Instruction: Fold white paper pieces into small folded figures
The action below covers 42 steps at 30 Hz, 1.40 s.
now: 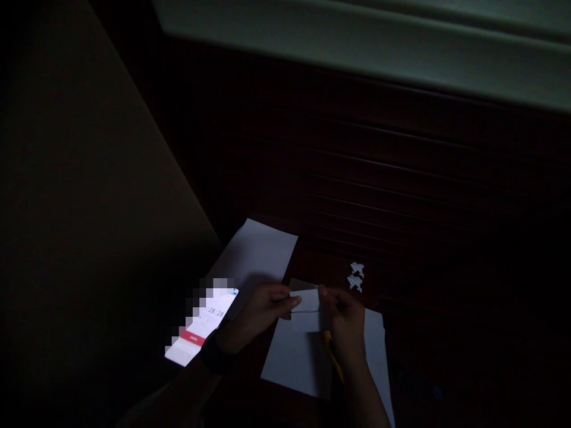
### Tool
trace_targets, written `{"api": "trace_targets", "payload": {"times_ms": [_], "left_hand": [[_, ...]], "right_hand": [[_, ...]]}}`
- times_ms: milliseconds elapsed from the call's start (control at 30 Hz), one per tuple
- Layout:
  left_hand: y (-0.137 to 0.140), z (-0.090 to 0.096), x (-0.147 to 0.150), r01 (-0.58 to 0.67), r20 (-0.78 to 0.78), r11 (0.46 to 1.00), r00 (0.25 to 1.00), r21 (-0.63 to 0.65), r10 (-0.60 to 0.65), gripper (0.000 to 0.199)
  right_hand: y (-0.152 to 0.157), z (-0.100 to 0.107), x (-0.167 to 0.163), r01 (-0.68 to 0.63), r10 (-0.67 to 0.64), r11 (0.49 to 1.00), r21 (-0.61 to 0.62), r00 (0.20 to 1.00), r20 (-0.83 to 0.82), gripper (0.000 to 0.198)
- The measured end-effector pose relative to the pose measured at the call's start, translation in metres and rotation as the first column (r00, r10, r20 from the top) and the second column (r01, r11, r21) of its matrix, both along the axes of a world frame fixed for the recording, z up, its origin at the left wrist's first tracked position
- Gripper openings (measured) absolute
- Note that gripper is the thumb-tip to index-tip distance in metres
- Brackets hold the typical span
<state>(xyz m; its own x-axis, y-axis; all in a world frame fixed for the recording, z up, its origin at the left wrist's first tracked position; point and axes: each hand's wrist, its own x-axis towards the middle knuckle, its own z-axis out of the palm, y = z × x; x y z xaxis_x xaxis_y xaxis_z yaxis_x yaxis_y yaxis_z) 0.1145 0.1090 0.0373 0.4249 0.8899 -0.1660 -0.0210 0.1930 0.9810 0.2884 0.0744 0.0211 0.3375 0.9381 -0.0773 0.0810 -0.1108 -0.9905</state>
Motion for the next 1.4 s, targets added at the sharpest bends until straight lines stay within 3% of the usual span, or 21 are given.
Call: {"api": "trace_targets", "payload": {"times_ms": [167, 267, 367, 567, 667, 733, 833, 967, 1100, 1167, 1267, 1400], "left_hand": [[0.003, 0.002, -0.007, 0.039, -0.137, 0.991, 0.990, 0.127, -0.021, 0.030], [0.005, -0.001, -0.009, -0.006, -0.168, 0.968, 0.984, 0.251, 0.050, 0.034], [0.006, -0.005, -0.008, -0.035, -0.197, 0.957, 0.976, 0.288, 0.095, 0.034], [0.011, -0.008, -0.013, -0.150, -0.245, 0.944, 0.943, 0.295, 0.227, 0.036], [0.015, -0.009, -0.017, -0.243, -0.216, 0.926, 0.926, 0.288, 0.310, 0.036], [0.016, -0.009, -0.016, -0.270, -0.192, 0.930, 0.927, 0.250, 0.321, 0.036], [0.015, -0.007, -0.014, -0.286, -0.168, 0.942, 0.934, 0.177, 0.315, 0.034], [0.013, 0.000, -0.011, -0.256, -0.163, 0.955, 0.946, 0.148, 0.279, 0.033], [0.011, 0.004, -0.012, -0.211, -0.096, 0.965, 0.969, 0.154, 0.227, 0.032], [0.009, 0.004, -0.012, -0.167, -0.053, 0.975, 0.983, 0.146, 0.177, 0.045], [0.007, 0.001, -0.012, -0.098, -0.010, 0.990, 0.995, 0.104, 0.100, 0.054], [0.007, -0.004, -0.013, -0.068, 0.059, 0.997, 0.996, 0.024, 0.066, 0.033]], "right_hand": [[0.003, 0.003, 0.009, -0.194, 0.193, 0.981, -0.002, 0.976, 0.101, 0.021], [0.003, 0.006, 0.008, -0.297, 0.299, 0.954, -0.033, 0.946, 0.124, 0.021], [0.002, 0.007, 0.007, -0.344, 0.348, 0.937, -0.058, 0.927, 0.138, 0.023], [0.001, 0.012, 0.019, -0.346, 0.347, 0.938, -0.034, 0.927, 0.145, 0.026], [0.001, 0.014, 0.022, -0.263, 0.261, 0.965, -0.003, 0.958, 0.119, 0.023], [0.002, 0.013, 0.016, -0.201, 0.197, 0.978, 0.055, 0.978, 0.069, 0.021], [0.001, 0.012, 0.001, -0.215, 0.222, 0.968, 0.131, 0.974, -0.040, 0.031], [0.000, 0.009, -0.013, -0.286, 0.277, 0.953, 0.101, 0.956, 0.094, 0.028], [0.001, 0.004, -0.010, -0.246, 0.236, 0.967, 0.061, 0.961, 0.142, 0.024], [0.002, 0.004, -0.008, -0.208, 0.200, 0.977, 0.054, 0.971, 0.133, 0.024], [0.003, 0.005, -0.007, -0.168, 0.165, 0.983, 0.070, 0.985, 0.049, 0.029], [0.002, 0.007, -0.011, -0.148, 0.164, 0.982, 0.114, 0.975, -0.149, 0.059]]}}
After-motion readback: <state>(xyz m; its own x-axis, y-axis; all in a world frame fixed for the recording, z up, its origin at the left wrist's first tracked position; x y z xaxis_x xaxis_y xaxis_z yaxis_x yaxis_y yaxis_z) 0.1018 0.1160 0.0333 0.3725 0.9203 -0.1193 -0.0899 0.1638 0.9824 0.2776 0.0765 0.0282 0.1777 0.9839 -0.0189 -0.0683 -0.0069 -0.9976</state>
